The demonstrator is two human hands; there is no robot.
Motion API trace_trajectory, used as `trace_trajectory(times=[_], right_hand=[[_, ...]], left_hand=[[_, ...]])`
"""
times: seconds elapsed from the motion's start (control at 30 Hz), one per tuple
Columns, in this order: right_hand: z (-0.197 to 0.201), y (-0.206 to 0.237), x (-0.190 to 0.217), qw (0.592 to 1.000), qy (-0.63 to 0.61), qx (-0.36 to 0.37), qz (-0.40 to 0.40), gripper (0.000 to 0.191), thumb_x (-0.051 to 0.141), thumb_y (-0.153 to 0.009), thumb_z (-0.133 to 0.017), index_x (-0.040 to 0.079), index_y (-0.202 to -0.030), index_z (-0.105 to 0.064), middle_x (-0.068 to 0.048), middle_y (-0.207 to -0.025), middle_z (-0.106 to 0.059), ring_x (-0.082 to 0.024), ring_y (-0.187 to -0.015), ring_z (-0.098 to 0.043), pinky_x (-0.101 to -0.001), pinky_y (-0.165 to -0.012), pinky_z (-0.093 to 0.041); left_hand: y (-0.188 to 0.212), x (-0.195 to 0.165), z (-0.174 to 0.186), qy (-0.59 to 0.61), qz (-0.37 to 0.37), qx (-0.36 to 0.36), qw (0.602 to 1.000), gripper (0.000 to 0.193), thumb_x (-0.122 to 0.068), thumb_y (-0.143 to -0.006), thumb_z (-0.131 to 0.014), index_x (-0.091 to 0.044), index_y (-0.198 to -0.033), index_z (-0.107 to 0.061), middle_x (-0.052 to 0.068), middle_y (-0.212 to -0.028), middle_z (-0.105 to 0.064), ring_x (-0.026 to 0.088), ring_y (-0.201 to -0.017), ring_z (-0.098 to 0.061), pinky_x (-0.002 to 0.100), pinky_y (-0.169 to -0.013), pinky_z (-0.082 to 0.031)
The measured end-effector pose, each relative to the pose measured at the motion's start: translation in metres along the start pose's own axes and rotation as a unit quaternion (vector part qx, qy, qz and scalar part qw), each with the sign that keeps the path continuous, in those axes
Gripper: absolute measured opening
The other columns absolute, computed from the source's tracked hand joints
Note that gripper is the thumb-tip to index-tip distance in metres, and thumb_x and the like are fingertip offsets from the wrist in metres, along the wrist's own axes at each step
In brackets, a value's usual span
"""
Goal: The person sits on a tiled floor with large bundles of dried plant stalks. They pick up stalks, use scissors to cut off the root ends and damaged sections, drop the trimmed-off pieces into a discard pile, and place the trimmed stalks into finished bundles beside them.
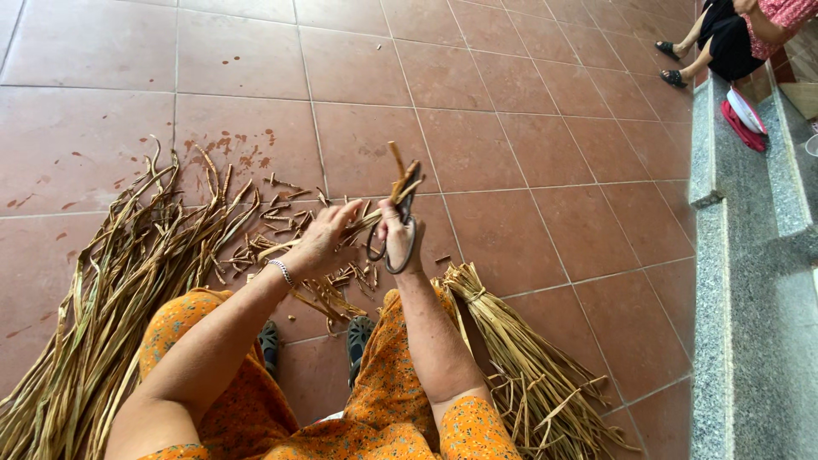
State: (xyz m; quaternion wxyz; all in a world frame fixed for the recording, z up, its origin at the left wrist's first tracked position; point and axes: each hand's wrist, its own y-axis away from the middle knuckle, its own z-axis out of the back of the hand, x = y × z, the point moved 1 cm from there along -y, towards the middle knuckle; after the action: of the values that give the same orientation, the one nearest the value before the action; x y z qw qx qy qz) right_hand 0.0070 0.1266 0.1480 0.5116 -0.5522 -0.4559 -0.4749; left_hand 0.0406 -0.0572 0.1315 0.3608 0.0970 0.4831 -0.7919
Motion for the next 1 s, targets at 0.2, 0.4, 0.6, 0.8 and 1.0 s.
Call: trace_trajectory(times=[0.2,0.4,0.6,0.8,1.0], right_hand=[[0.014,-0.01,0.003,0.996,-0.077,-0.016,0.033,0.027,0.029,-0.106,-0.061,0.009,-0.09,-0.066,0.001,-0.066,-0.06,-0.009,-0.056,-0.055,-0.0263,-0.053,-0.043],[0.012,0.013,0.017,0.978,-0.132,0.162,-0.013,0.026,0.027,-0.107,-0.055,0.006,-0.102,-0.068,-0.005,-0.074,-0.065,-0.012,-0.055,-0.054,-0.0273,-0.048,-0.043],[0.001,0.055,0.018,0.92,-0.065,0.381,-0.055,0.015,0.018,-0.103,-0.062,0.004,-0.101,-0.067,-0.003,-0.075,-0.066,-0.013,-0.062,-0.063,-0.0299,-0.057,-0.053],[0.0,0.089,0.003,0.864,0.068,0.486,-0.112,0.012,0.016,-0.102,-0.065,0.004,-0.103,-0.064,-0.002,-0.071,-0.062,-0.01,-0.061,-0.059,-0.0279,-0.055,-0.049],[0.02,0.115,-0.032,0.813,0.208,0.542,-0.045,0.013,0.016,-0.099,-0.07,0.009,-0.109,-0.067,-0.006,-0.072,-0.064,-0.013,-0.065,-0.06,-0.0325,-0.059,-0.051]], left_hand=[[0.028,0.008,-0.018,0.293,0.425,0.036,0.856,0.051,-0.042,-0.107,-0.057,0.004,-0.124,-0.073,0.014,-0.093,-0.072,0.022,-0.082,-0.064,0.041,-0.075,-0.053],[0.015,-0.012,-0.022,0.544,0.576,-0.069,0.606,0.074,-0.068,-0.1,-0.033,-0.005,-0.131,-0.056,0.008,-0.087,-0.068,0.017,-0.079,-0.068,0.036,-0.075,-0.054],[-0.017,0.015,0.043,0.563,0.478,-0.248,0.627,0.038,-0.035,-0.106,-0.053,0.003,-0.11,-0.058,0.013,-0.089,-0.071,0.022,-0.08,-0.072,0.037,-0.084,-0.062],[-0.004,0.061,0.06,0.551,0.485,-0.341,0.588,0.014,-0.019,-0.105,-0.06,-0.006,-0.104,-0.054,0.005,-0.082,-0.064,0.014,-0.065,-0.059,0.035,-0.067,-0.057],[-0.003,0.075,0.086,0.547,0.412,-0.377,0.624,0.018,-0.021,-0.11,-0.054,-0.003,-0.111,-0.052,0.005,-0.082,-0.062,0.012,-0.063,-0.056,0.03,-0.061,-0.055]])
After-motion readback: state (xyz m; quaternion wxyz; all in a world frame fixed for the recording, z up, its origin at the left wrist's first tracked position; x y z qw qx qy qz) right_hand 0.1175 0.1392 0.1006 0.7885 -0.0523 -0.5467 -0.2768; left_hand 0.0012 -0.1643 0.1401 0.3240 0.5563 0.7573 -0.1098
